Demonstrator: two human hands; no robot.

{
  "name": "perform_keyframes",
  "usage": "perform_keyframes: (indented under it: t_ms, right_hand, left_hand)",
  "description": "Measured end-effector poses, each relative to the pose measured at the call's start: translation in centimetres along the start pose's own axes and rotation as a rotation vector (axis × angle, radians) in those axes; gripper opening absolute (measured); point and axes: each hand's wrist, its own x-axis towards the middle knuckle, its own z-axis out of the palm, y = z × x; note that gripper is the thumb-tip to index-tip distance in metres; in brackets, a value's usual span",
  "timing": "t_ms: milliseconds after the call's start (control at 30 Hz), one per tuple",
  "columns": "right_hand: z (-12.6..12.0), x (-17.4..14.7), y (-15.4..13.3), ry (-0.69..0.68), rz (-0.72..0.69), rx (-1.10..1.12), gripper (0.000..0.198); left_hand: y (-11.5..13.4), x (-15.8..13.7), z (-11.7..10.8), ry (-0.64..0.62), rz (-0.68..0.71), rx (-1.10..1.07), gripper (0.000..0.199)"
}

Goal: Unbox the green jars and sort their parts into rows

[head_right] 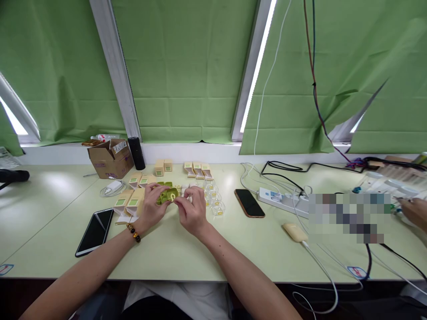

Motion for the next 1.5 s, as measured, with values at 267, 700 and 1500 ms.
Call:
perform_keyframes:
  t_ms: [267,700,1500]
  right_hand:
    - [-0.5,1.3,0.2,0.081,0.142,0.157,0.015]
    - [2.1,1.5,3.0,-0.600,0.364,-0.220,0.019]
    - [6.1,3.3,4.2,-0.914,0.398,-0.489,0.014]
  left_hand:
    - [0.1,0.8,-0.8,0.113,-0.246,-0.172,0.043]
    - [-1.1,1.8,0.2,0.151,-0.847,-0.991,0.043]
    - [-1.0,1.8,-0.4,0.207,-0.991,-1.269,0.028]
